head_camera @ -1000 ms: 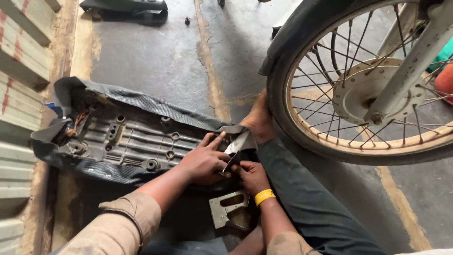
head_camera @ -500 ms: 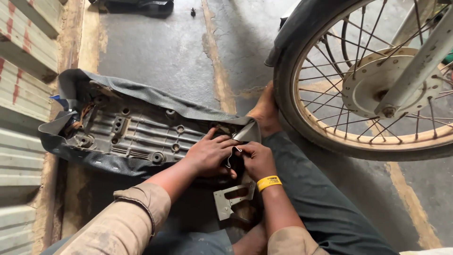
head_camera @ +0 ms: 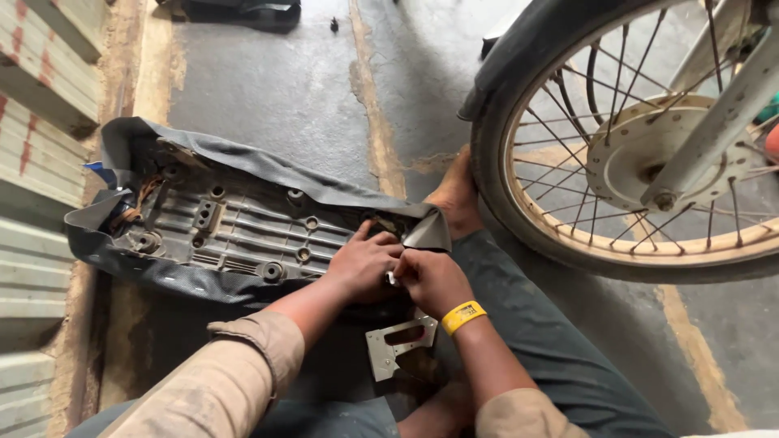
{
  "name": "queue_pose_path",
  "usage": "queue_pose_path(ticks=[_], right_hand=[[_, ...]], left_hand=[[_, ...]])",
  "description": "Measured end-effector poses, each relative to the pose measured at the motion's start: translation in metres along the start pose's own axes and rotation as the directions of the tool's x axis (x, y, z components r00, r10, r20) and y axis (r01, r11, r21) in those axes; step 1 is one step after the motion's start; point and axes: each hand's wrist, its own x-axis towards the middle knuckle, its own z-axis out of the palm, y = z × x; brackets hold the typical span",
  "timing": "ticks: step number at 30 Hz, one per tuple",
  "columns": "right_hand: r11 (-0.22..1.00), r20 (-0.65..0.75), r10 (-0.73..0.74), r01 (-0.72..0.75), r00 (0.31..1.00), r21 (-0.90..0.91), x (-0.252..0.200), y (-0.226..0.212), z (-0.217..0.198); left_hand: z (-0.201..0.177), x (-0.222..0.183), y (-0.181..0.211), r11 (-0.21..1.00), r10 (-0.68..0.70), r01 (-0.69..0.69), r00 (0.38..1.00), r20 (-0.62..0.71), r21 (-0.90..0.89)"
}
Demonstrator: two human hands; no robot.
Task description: The person sits on the floor of a motorcycle workshop and fits a new blue-and-black seat cover over a motorcycle seat pan. They pull the cover edges over the pan and use a staple gun to staple the cover to the underside of the pan, working around the seat, then press and turn over the finished seat.
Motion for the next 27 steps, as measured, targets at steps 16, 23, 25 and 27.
queue_pose_path(ticks=[16, 23, 25, 27], right_hand=[[0.652, 0.426, 0.124, 0.250, 0.896, -0.716, -0.098, -0.006, 0.049], [0.744, 0.479, 0.621, -0.274, 0.620, -0.610, -0.116, 0.000, 0.010], [0.738, 0.545, 0.640, -0.631, 0.542, -0.239, -0.108, 0.003, -0.004], [0.492, 0.624, 0.622, -0.856, 0.473, 0.159, -0.097, 0.002, -0.013]], left_hand=[[-0.008, 0.033, -0.024, 0.907, 0.399, -0.408, 0.912, -0.096, -0.105], [-0.003, 0.028, -0.022, 0.912, 0.351, -0.383, 0.914, -0.201, -0.147], [0.002, 0.032, -0.024, 0.916, 0.330, -0.367, 0.918, -0.220, -0.160], [0.007, 0.030, -0.021, 0.919, 0.306, -0.351, 0.923, -0.232, -0.181]])
